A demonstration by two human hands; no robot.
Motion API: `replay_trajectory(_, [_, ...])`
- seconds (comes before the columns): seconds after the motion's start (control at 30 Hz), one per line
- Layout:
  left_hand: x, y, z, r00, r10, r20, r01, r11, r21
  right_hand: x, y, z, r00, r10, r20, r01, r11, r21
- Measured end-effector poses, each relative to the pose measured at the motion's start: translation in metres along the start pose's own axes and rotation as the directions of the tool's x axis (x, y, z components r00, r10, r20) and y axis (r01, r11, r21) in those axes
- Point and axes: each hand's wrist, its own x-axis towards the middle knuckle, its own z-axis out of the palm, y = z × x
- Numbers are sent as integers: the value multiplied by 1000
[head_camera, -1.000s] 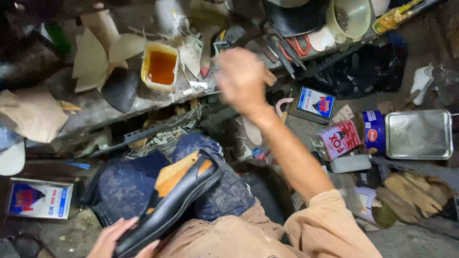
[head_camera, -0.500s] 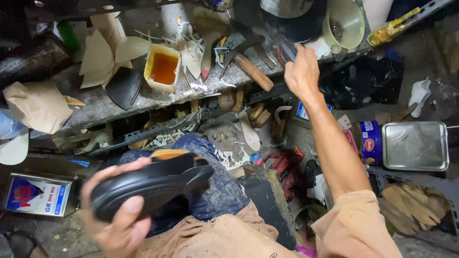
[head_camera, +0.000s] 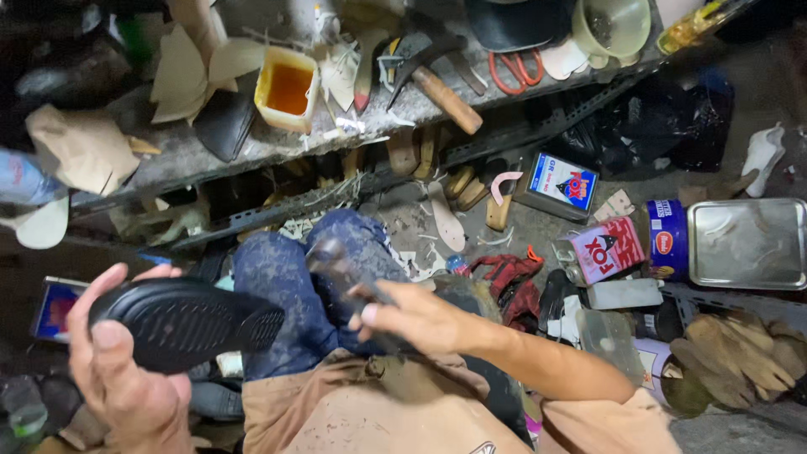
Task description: The person repairs a black sandal by stitching the sole to the upper using a needle and thread. They also use a knife to scrape the sole and a hammer to tap the shoe, working in a cluttered workshop.
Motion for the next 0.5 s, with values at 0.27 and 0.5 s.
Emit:
replay_trajectory(0.27, [-1,20,10,986,118,121,-133,983,124,-7,-43,45,906,302,297,-350,929,122])
replay_trajectory(0.5, [-13,34,-5,978,9,210,-16,999,34,4,-82,58,809,476,345,-498,867,-30])
